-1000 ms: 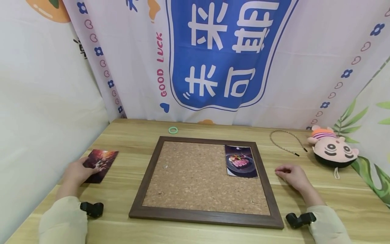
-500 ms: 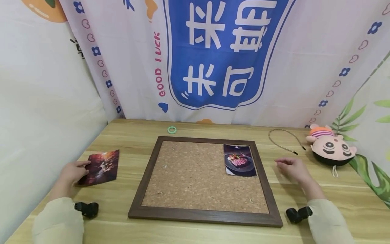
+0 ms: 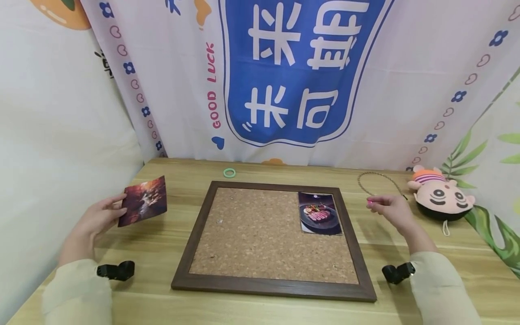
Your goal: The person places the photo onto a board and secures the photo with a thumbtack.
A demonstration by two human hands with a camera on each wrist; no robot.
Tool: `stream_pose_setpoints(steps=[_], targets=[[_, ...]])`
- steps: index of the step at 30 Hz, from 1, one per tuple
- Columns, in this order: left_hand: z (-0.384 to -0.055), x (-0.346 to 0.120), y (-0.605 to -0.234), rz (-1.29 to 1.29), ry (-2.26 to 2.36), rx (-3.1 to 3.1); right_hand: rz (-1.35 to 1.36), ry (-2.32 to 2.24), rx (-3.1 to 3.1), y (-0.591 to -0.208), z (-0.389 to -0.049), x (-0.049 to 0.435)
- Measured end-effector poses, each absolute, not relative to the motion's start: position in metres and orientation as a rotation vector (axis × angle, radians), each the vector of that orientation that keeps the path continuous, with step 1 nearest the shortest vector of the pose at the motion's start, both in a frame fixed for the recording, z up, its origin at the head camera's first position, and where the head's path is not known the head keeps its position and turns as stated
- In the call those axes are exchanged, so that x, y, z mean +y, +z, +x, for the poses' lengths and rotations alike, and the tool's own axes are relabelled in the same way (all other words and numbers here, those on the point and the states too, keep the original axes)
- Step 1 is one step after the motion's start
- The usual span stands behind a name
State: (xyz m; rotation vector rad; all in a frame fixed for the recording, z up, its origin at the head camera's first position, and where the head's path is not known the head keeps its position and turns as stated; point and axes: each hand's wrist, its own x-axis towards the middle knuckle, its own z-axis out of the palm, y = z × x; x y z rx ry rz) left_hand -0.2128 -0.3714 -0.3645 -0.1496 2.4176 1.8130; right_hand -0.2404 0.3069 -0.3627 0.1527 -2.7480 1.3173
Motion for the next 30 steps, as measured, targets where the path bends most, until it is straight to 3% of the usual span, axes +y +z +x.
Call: stream_pose_setpoints(steps=[6, 16, 30], targets=[[-0.222, -0.346, -0.353, -0.024, 2.049, 2.269, 0.193, 1.297, -2.757, -0.354, -0.247, 0.297], [-0.243, -0.292, -0.341, 0.082, 1.914, 2.376, 0.220, 1.321, -2.718, -0.341, -0.263, 0.268], [-0.267, -0.218, -0.350, 0.016, 1.845, 2.376, 0.295, 1.588, -2.503, -0.323, -0.292, 0.188]])
